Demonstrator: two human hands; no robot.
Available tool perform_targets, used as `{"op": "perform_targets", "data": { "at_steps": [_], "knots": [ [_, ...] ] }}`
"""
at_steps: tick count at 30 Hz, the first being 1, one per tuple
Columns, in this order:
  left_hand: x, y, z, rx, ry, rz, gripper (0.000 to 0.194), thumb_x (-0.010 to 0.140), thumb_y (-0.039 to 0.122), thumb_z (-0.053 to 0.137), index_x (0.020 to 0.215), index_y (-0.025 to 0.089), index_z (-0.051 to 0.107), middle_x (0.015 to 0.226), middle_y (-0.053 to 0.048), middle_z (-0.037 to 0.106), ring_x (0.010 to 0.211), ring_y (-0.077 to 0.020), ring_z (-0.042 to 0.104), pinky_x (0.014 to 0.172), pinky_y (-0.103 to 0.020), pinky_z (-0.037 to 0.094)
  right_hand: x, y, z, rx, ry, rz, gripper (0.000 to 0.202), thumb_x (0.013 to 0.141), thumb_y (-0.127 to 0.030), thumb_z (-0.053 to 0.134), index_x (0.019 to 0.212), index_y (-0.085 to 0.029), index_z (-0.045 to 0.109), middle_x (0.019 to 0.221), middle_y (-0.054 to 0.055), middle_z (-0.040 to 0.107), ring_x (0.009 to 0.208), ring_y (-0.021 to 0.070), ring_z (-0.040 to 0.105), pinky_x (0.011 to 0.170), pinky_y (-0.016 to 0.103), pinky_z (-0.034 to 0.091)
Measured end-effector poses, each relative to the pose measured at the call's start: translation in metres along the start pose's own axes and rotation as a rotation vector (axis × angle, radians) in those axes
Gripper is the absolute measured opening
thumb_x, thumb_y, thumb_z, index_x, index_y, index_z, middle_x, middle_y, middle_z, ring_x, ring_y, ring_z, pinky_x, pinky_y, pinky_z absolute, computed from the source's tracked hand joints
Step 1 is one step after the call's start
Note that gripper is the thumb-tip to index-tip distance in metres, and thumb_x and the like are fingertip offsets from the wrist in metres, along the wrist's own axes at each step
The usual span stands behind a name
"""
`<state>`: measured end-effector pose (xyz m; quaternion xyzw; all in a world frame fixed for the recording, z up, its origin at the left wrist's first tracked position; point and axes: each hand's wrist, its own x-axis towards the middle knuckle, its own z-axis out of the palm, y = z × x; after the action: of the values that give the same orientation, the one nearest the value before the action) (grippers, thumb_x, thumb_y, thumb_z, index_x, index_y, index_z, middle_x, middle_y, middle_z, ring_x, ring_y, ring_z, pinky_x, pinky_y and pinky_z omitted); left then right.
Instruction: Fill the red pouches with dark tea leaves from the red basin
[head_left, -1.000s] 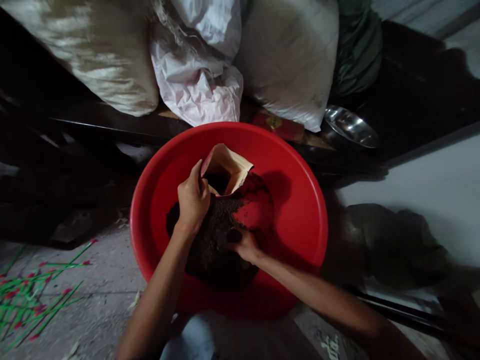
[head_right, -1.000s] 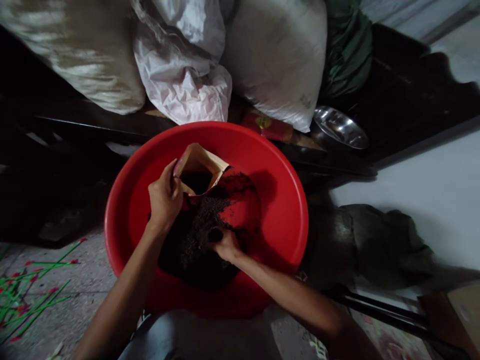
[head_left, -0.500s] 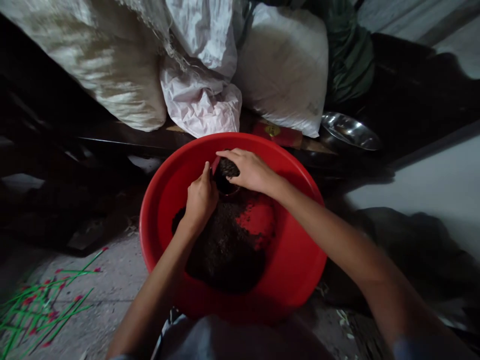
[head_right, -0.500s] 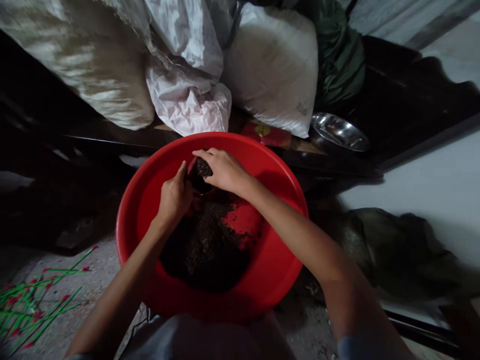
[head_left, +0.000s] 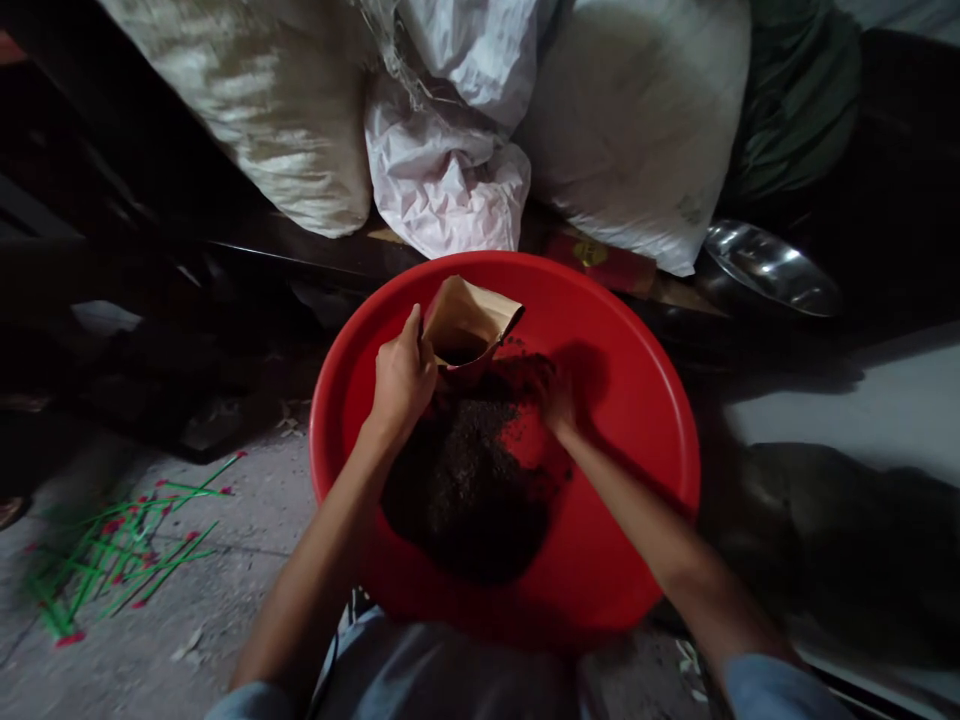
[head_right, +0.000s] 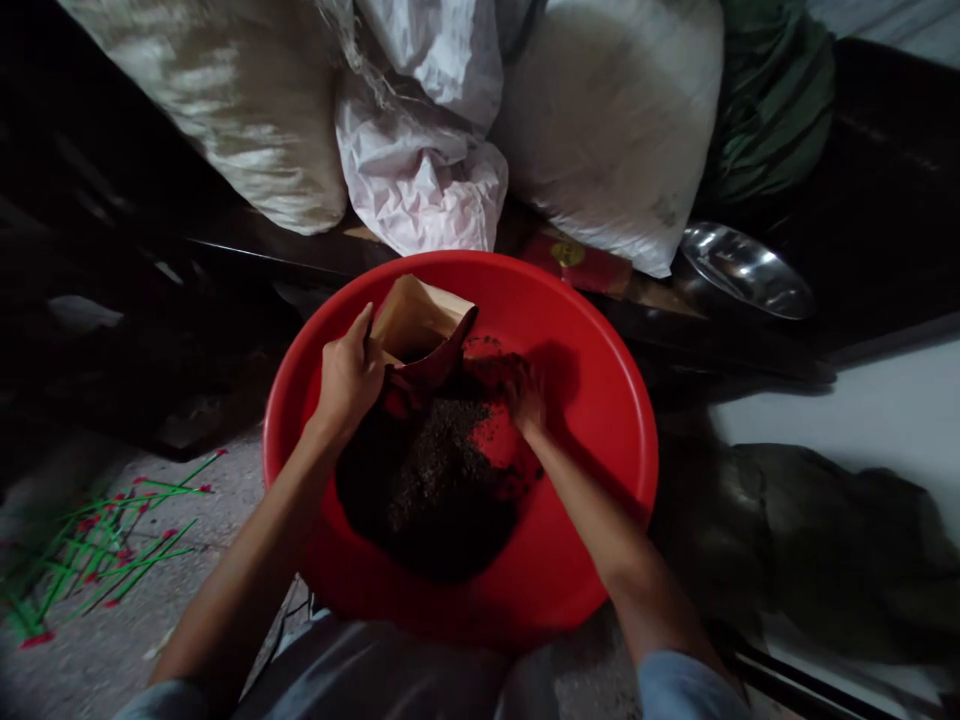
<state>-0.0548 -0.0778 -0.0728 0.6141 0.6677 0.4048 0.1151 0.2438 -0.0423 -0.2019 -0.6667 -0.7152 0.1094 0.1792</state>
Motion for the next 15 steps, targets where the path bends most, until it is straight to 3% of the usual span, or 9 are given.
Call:
{"op": "perform_targets", "data": {
  "at_steps": [3,6,9,12,15],
  "knots": [
    [-0.005,-0.006,-0.003,-0.026,0.001,0.029,0.06,0.092,0.017,0.045,0.15,0.005,0.06,0.099,-0.018,0.08,0.078,-0.0213,0.073,0.079,-0.034,0.059,0.001,-0.003,0.039,-0.033,-0.11,-0.085,0.06,0.107,-0.031,0.035,0.16,-0.003,0.047,0.169,0.029,0.039,0.163,0.0426,0.026,0.127,0.073,0.02],
    [-0.009,-0.012,-0.006,-0.046,0.033,0.022,0.057,0.094,0.017,0.046,0.148,0.009,0.062,0.093,-0.012,0.08,0.069,-0.017,0.07,0.071,-0.029,0.057,-0.017,-0.031,0.073,-0.008,-0.29,-0.331,0.066,0.108,-0.04,0.039,0.164,-0.005,0.041,0.172,0.023,0.036,0.163,0.0359,0.03,0.132,0.059,0.024],
    [-0.011,-0.015,-0.009,-0.03,0.09,-0.007,0.054,0.096,0.018,0.045,0.147,0.011,0.063,0.087,-0.007,0.079,0.06,-0.0135,0.063,0.064,-0.025,0.053,-0.047,-0.059,0.1,0.14,-0.448,-0.488,0.065,0.105,-0.049,0.052,0.161,-0.016,0.05,0.17,0.013,0.045,0.161,0.0271,0.036,0.135,0.045,0.024],
    [-0.012,-0.014,-0.009,-0.012,0.115,-0.006,0.054,0.096,0.02,0.045,0.146,0.01,0.064,0.088,-0.007,0.079,0.056,-0.0123,0.061,0.063,-0.025,0.052,-0.075,-0.071,0.109,0.364,-0.577,-0.503,0.071,0.102,-0.053,0.06,0.163,-0.022,0.047,0.17,0.011,0.044,0.16,0.0268,0.037,0.134,0.047,0.026],
    [-0.012,-0.011,-0.008,-0.024,0.13,-0.005,0.053,0.096,0.022,0.045,0.144,0.011,0.066,0.095,-0.01,0.081,0.062,-0.0137,0.065,0.066,-0.025,0.053,-0.094,-0.075,0.099,0.526,-0.716,-0.405,0.086,0.093,-0.058,0.073,0.167,-0.028,0.042,0.171,0.012,0.041,0.158,0.0296,0.041,0.13,0.048,0.035]
  ]
}}
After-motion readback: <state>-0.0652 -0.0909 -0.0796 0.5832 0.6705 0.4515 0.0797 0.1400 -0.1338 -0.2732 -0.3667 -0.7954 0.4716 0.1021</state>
